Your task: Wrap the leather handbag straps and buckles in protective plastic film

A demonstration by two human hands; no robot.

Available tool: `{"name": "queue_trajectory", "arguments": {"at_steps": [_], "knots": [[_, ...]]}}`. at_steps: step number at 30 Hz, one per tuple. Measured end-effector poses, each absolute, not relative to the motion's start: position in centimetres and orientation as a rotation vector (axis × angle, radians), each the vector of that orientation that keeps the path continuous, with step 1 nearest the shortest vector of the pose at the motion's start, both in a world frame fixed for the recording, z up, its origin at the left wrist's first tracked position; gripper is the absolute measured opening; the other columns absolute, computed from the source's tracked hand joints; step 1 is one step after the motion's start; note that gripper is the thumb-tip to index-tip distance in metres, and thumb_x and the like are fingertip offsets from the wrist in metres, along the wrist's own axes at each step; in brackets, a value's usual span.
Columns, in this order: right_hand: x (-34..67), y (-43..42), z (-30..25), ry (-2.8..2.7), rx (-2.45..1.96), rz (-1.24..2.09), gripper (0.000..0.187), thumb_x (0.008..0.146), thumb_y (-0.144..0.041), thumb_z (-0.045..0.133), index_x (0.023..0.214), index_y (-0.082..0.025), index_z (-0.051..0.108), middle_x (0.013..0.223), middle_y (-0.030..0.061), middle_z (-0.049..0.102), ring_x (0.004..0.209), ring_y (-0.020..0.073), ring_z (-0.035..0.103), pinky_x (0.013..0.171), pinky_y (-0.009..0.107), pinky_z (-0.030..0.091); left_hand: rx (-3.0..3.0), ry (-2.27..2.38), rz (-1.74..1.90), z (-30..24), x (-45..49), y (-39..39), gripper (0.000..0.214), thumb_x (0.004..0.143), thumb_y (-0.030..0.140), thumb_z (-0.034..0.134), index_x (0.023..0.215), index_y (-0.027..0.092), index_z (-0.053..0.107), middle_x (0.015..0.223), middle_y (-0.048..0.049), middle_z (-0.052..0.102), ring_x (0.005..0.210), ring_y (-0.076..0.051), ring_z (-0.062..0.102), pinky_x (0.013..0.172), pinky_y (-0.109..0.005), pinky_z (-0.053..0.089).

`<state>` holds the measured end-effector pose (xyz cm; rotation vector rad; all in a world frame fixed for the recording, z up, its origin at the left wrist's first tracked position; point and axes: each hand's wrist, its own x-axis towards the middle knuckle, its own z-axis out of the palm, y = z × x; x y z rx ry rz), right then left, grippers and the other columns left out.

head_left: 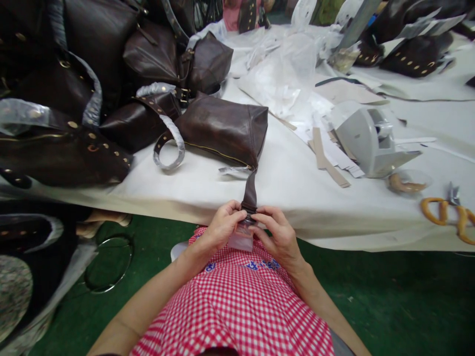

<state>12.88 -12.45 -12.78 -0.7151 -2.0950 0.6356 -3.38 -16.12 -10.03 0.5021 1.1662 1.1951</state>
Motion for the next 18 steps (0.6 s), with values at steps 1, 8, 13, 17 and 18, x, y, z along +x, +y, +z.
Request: {"name": "queue_trajectory", "arguments": {"at_steps": [1, 8, 13, 17, 18], "knots": [[12.9, -12.5, -12.8, -2.103, -0.7, 0.626, 0.02, 0.09, -0.02, 0.062, 0.109, -0.024, 0.065, 0.108, 0.0097, 0.059, 0.097, 0.0222, 0.063, 0.084, 0.036, 0.056, 0.502, 1.163, 1.196, -10.0, -3.4, -16.1, 0.022, 0.068, 0.027, 0.069, 0.076, 0.017, 0.051, 0.066, 0.0056, 0.052, 0.056, -0.006, 0.048, 0.053, -0.018, 0.039], [12.2, -12.8, -12.5, -2.043, -0.714, 0.612, 0.013, 0.09, -0.013, 0.058, 0.096, -0.022, 0.066, 0.103, 0.0082, 0.061, 0.093, 0.0201, 0.064, 0.08, 0.033, 0.056, 0.518, 1.179, 1.205, -10.3, -3.4, -16.2, 0.02, 0.068, 0.025, 0.067, 0.074, 0.017, 0.05, 0.065, 0.0063, 0.049, 0.057, -0.006, 0.046, 0.054, -0.018, 0.039], [11.8, -12.8, -12.5, -2.099, -0.719, 0.502, 0.015, 0.092, -0.012, 0.052, 0.092, -0.022, 0.063, 0.1, 0.0084, 0.063, 0.092, 0.0206, 0.062, 0.08, 0.034, 0.055, 0.539, 1.198, 1.196, -10.3, -3.4, -16.1, 0.02, 0.068, 0.026, 0.066, 0.074, 0.018, 0.049, 0.066, 0.0061, 0.049, 0.06, -0.008, 0.049, 0.058, -0.021, 0.041], [11.7, -12.9, -12.3, -2.115, -0.818, 0.572, 0.015, 0.094, -0.014, 0.049, 0.088, -0.021, 0.06, 0.095, 0.0073, 0.06, 0.087, 0.0202, 0.059, 0.077, 0.034, 0.051, 0.609, 1.219, 1.175, -10.5, -3.6, -16.2, 0.019, 0.067, 0.025, 0.064, 0.071, 0.018, 0.047, 0.065, 0.0063, 0.047, 0.059, -0.008, 0.046, 0.057, -0.021, 0.038], [11.7, -12.9, -12.2, -2.115, -0.848, 0.632, 0.015, 0.094, -0.014, 0.048, 0.086, -0.021, 0.058, 0.092, 0.0064, 0.059, 0.085, 0.0196, 0.059, 0.076, 0.033, 0.05, 0.622, 1.224, 1.167, -10.7, -3.7, -16.2, 0.019, 0.067, 0.025, 0.064, 0.07, 0.018, 0.047, 0.064, 0.0064, 0.046, 0.058, -0.008, 0.045, 0.056, -0.02, 0.036]]}}
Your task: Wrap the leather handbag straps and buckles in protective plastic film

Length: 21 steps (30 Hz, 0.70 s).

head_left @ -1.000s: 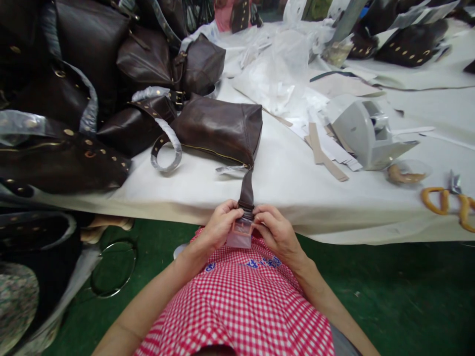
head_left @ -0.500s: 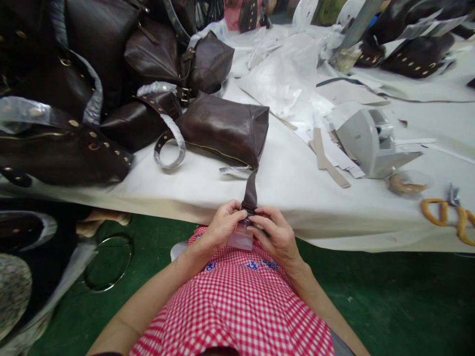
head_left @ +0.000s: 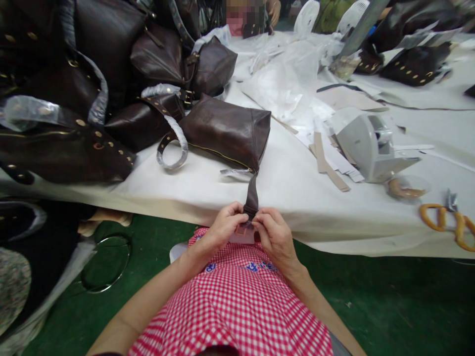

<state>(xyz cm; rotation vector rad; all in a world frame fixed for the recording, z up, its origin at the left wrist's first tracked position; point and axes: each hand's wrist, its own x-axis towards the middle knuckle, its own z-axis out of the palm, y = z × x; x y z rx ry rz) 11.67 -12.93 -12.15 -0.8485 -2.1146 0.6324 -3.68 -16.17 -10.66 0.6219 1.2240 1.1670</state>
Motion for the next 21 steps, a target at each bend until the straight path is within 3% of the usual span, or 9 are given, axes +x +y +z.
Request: {"name": "queue_trajectory", "arguments": {"at_steps": [6, 9, 14, 21], "knots": [[11.5, -12.6, -11.7, -2.074, -0.914, 0.827, 0.016, 0.094, -0.017, 0.048, 0.08, -0.022, 0.053, 0.078, 0.0018, 0.054, 0.073, 0.0176, 0.054, 0.068, 0.031, 0.044, 0.648, 1.241, 1.11, -10.6, -4.1, -16.2, 0.023, 0.068, 0.028, 0.066, 0.069, 0.018, 0.046, 0.059, 0.0076, 0.043, 0.052, -0.007, 0.04, 0.05, -0.019, 0.03], [11.6, -12.4, -11.7, -1.975, -0.964, 0.875, 0.015, 0.092, -0.017, 0.051, 0.078, -0.022, 0.054, 0.081, 0.0022, 0.054, 0.077, 0.0181, 0.054, 0.07, 0.031, 0.045, 0.727, 1.186, 1.079, -10.0, -4.7, -16.4, 0.021, 0.073, 0.032, 0.067, 0.076, 0.016, 0.055, 0.061, 0.0064, 0.048, 0.052, -0.006, 0.041, 0.05, -0.019, 0.031], [12.0, -12.2, -12.2, -1.845, -0.983, 0.934, 0.013, 0.092, -0.02, 0.051, 0.082, -0.021, 0.059, 0.107, 0.0079, 0.057, 0.098, 0.0215, 0.057, 0.08, 0.035, 0.049, 0.818, 1.121, 1.059, -10.1, -5.3, -17.1, 0.022, 0.08, 0.031, 0.062, 0.094, 0.014, 0.067, 0.086, -0.0029, 0.066, 0.074, -0.013, 0.06, 0.071, -0.027, 0.049], [12.2, -12.1, -12.6, -1.843, -0.931, 0.931, 0.011, 0.091, -0.02, 0.053, 0.084, -0.021, 0.061, 0.108, 0.0082, 0.056, 0.098, 0.0203, 0.059, 0.077, 0.032, 0.051, 1.356, 1.33, 1.287, -10.0, -5.3, -17.4, 0.013, 0.085, 0.017, 0.058, 0.091, 0.018, 0.069, 0.099, -0.0058, 0.061, 0.091, -0.017, 0.06, 0.084, -0.032, 0.051]]}}
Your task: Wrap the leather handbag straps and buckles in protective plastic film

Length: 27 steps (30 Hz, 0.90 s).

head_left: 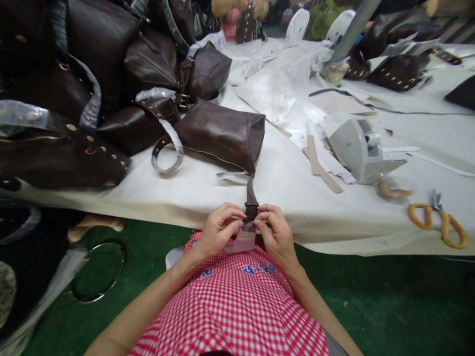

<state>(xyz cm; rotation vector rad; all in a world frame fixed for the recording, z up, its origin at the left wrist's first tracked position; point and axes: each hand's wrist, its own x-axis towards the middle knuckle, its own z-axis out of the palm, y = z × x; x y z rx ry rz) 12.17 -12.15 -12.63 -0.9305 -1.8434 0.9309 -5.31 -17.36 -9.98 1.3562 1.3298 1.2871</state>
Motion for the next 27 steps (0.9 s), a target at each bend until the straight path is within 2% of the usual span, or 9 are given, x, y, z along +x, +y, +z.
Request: {"name": "queue_trajectory", "arguments": {"at_steps": [3, 9, 13, 18, 22, 27], "knots": [[12.1, -12.1, -12.6, -1.838, -0.899, 0.947, 0.011, 0.091, -0.02, 0.054, 0.086, -0.022, 0.063, 0.11, 0.0084, 0.055, 0.099, 0.0206, 0.058, 0.077, 0.032, 0.051, 1.579, 1.339, 1.164, -9.1, -5.4, -16.8, 0.019, 0.083, 0.012, 0.059, 0.095, 0.02, 0.071, 0.103, -0.0061, 0.057, 0.102, -0.019, 0.056, 0.094, -0.036, 0.047], [11.9, -11.9, -12.1, -1.847, -0.867, 0.904, 0.013, 0.091, -0.018, 0.053, 0.082, -0.021, 0.062, 0.101, 0.0075, 0.058, 0.096, 0.021, 0.059, 0.081, 0.034, 0.051, 1.554, 1.357, 0.999, -8.4, -5.1, -16.0, 0.015, 0.079, 0.01, 0.059, 0.088, 0.019, 0.067, 0.101, -0.004, 0.052, 0.094, -0.017, 0.053, 0.082, -0.031, 0.048], [11.9, -11.8, -11.9, -1.844, -0.864, 0.904, 0.011, 0.091, -0.018, 0.054, 0.083, -0.021, 0.061, 0.099, 0.0073, 0.06, 0.094, 0.0212, 0.059, 0.082, 0.036, 0.05, 1.515, 1.353, 1.05, -8.2, -4.7, -15.9, 0.013, 0.078, 0.009, 0.06, 0.084, 0.019, 0.066, 0.11, -0.0054, 0.052, 0.103, -0.019, 0.053, 0.09, -0.032, 0.045], [11.9, -11.6, -12.1, -1.852, -0.868, 0.927, 0.011, 0.091, -0.02, 0.054, 0.083, -0.021, 0.061, 0.1, 0.0079, 0.06, 0.094, 0.0216, 0.06, 0.079, 0.036, 0.051, 1.484, 1.385, 1.081, -8.0, -4.6, -15.7, 0.009, 0.077, 0.009, 0.064, 0.078, 0.018, 0.066, 0.115, -0.0067, 0.05, 0.108, -0.021, 0.052, 0.09, -0.032, 0.046], [11.8, -11.5, -12.2, -1.877, -0.847, 0.921, 0.01, 0.09, -0.018, 0.054, 0.083, -0.021, 0.061, 0.101, 0.008, 0.06, 0.095, 0.0216, 0.059, 0.081, 0.036, 0.05, 1.56, 1.458, 1.033, -8.0, -4.7, -15.6, 0.011, 0.076, 0.007, 0.063, 0.073, 0.018, 0.064, 0.107, -0.0054, 0.051, 0.103, -0.02, 0.052, 0.091, -0.033, 0.045], [12.0, -11.3, -12.3, -1.892, -0.84, 0.888, 0.01, 0.089, -0.016, 0.056, 0.082, -0.021, 0.062, 0.096, 0.006, 0.059, 0.092, 0.0203, 0.059, 0.08, 0.034, 0.049, 1.53, 1.478, 0.977, -8.1, -4.9, -15.4, 0.011, 0.077, 0.01, 0.063, 0.069, 0.017, 0.061, 0.09, -0.002, 0.049, 0.088, -0.016, 0.051, 0.076, -0.028, 0.044]]}}
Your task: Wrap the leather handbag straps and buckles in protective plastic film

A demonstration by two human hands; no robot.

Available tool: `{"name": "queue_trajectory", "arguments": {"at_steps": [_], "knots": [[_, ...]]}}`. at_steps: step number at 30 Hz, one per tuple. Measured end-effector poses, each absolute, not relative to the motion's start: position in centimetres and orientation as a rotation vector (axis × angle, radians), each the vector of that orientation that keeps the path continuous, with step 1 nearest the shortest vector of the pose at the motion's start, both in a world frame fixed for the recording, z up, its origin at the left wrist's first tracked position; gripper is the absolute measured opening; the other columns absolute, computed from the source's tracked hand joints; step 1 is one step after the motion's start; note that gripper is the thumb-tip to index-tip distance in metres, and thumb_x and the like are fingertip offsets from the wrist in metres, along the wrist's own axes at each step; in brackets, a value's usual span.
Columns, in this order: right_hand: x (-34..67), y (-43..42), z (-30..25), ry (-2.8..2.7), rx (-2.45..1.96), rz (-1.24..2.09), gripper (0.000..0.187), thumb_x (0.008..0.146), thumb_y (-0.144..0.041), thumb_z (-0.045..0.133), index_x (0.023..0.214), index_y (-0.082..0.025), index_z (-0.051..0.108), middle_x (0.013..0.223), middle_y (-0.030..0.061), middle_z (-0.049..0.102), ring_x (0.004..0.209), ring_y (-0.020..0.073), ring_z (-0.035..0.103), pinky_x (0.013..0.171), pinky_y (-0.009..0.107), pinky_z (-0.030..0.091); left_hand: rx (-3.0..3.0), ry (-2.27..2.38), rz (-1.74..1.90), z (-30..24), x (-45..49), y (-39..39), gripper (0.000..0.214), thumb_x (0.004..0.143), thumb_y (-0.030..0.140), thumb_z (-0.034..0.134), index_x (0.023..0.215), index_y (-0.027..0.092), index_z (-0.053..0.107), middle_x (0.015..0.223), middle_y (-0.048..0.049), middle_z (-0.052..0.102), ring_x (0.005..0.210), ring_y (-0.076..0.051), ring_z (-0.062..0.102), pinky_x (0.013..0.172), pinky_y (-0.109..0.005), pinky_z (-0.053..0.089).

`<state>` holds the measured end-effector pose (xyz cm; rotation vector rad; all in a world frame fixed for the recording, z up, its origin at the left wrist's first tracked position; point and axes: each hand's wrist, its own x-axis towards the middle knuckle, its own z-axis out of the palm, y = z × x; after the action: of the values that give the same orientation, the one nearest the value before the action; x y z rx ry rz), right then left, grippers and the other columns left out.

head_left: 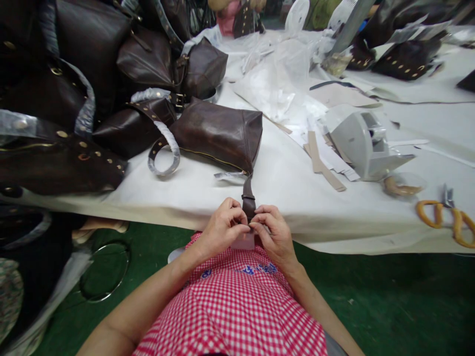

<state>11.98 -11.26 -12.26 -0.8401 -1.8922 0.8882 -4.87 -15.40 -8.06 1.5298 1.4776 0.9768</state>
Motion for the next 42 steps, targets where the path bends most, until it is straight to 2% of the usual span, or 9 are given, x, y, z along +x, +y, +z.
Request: {"name": "queue_trajectory", "arguments": {"at_steps": [5, 19, 25, 29, 32, 34, 37, 39, 42], "knots": [[12.2, -11.1, -12.0, -1.907, -0.845, 0.933, 0.011, 0.088, -0.018, 0.058, 0.077, -0.021, 0.06, 0.087, 0.0042, 0.057, 0.083, 0.0192, 0.057, 0.074, 0.033, 0.049, 1.445, 1.358, 0.854, -7.9, -5.8, -14.6, 0.011, 0.075, 0.014, 0.062, 0.066, 0.016, 0.059, 0.081, -0.0001, 0.05, 0.078, -0.014, 0.05, 0.067, -0.026, 0.041], [12.3, -10.2, -11.2, -2.027, -0.767, 1.03, 0.014, 0.09, -0.018, 0.055, 0.076, -0.021, 0.055, 0.084, 0.0035, 0.055, 0.079, 0.0179, 0.056, 0.072, 0.031, 0.047, 1.829, 1.15, 0.659, -6.4, -7.2, -12.6, 0.019, 0.083, 0.015, 0.056, 0.065, 0.018, 0.05, 0.073, 0.0001, 0.051, 0.071, -0.014, 0.047, 0.066, -0.027, 0.037], [12.6, -10.1, -11.9, -1.744, -0.905, 1.09, 0.016, 0.089, -0.022, 0.054, 0.073, -0.021, 0.053, 0.083, 0.0025, 0.054, 0.08, 0.018, 0.054, 0.074, 0.032, 0.046, 1.391, 1.103, 0.931, -6.9, -5.8, -13.2, 0.006, 0.08, 0.02, 0.061, 0.081, 0.018, 0.055, 0.079, 0.0007, 0.055, 0.073, -0.012, 0.05, 0.07, -0.027, 0.042], [13.2, -10.3, -12.9, -1.61, -0.931, 1.191, 0.016, 0.09, -0.024, 0.054, 0.074, -0.021, 0.052, 0.086, 0.0025, 0.053, 0.082, 0.0173, 0.054, 0.074, 0.031, 0.048, 1.057, 1.012, 1.124, -8.9, -4.1, -15.1, 0.014, 0.08, 0.021, 0.06, 0.093, 0.017, 0.059, 0.091, -0.0027, 0.059, 0.085, -0.014, 0.056, 0.08, -0.029, 0.047], [13.2, -10.5, -13.4, -1.688, -0.958, 1.113, 0.014, 0.09, -0.026, 0.056, 0.076, -0.021, 0.056, 0.094, 0.006, 0.057, 0.093, 0.0204, 0.058, 0.081, 0.035, 0.049, 0.964, 1.174, 1.305, -10.2, -3.5, -15.6, 0.02, 0.081, 0.019, 0.058, 0.101, 0.018, 0.059, 0.099, -0.0045, 0.061, 0.091, -0.016, 0.058, 0.083, -0.03, 0.049], [13.1, -10.7, -13.5, -1.761, -0.981, 1.027, 0.014, 0.09, -0.026, 0.056, 0.078, -0.02, 0.058, 0.111, 0.0111, 0.06, 0.107, 0.0241, 0.058, 0.087, 0.039, 0.049, 0.979, 1.293, 1.407, -10.6, -3.7, -15.2, 0.033, 0.081, 0.015, 0.054, 0.113, 0.021, 0.057, 0.122, -0.0076, 0.056, 0.101, -0.017, 0.059, 0.086, -0.031, 0.049], [12.8, -10.9, -13.4, -1.832, -0.993, 0.956, 0.015, 0.091, -0.025, 0.055, 0.077, -0.019, 0.059, 0.142, 0.0158, 0.049, 0.123, 0.0279, 0.052, 0.093, 0.043, 0.047, 1.173, 1.282, 1.383, -10.6, -4.3, -14.1, 0.045, 0.079, 0.008, 0.049, 0.121, 0.023, 0.057, 0.14, -0.0079, 0.047, 0.119, -0.02, 0.053, 0.101, -0.037, 0.044], [12.7, -10.9, -13.3, -1.863, -0.986, 0.952, 0.014, 0.09, -0.025, 0.055, 0.078, -0.019, 0.059, 0.151, 0.0164, 0.041, 0.126, 0.0287, 0.052, 0.093, 0.043, 0.046, 1.248, 1.219, 1.32, -10.5, -4.6, -13.6, 0.043, 0.08, 0.007, 0.047, 0.118, 0.022, 0.059, 0.133, -0.0076, 0.054, 0.123, -0.02, 0.051, 0.108, -0.039, 0.038], [12.7, -10.8, -13.1, -1.909, -0.965, 0.977, 0.014, 0.091, -0.025, 0.055, 0.078, -0.02, 0.058, 0.15, 0.0163, 0.043, 0.126, 0.0286, 0.052, 0.093, 0.043, 0.047, 1.215, 1.197, 1.28, -10.4, -4.6, -13.6, 0.038, 0.081, 0.008, 0.045, 0.115, 0.019, 0.059, 0.116, -0.0071, 0.061, 0.11, -0.019, 0.057, 0.1, -0.036, 0.044]]}}
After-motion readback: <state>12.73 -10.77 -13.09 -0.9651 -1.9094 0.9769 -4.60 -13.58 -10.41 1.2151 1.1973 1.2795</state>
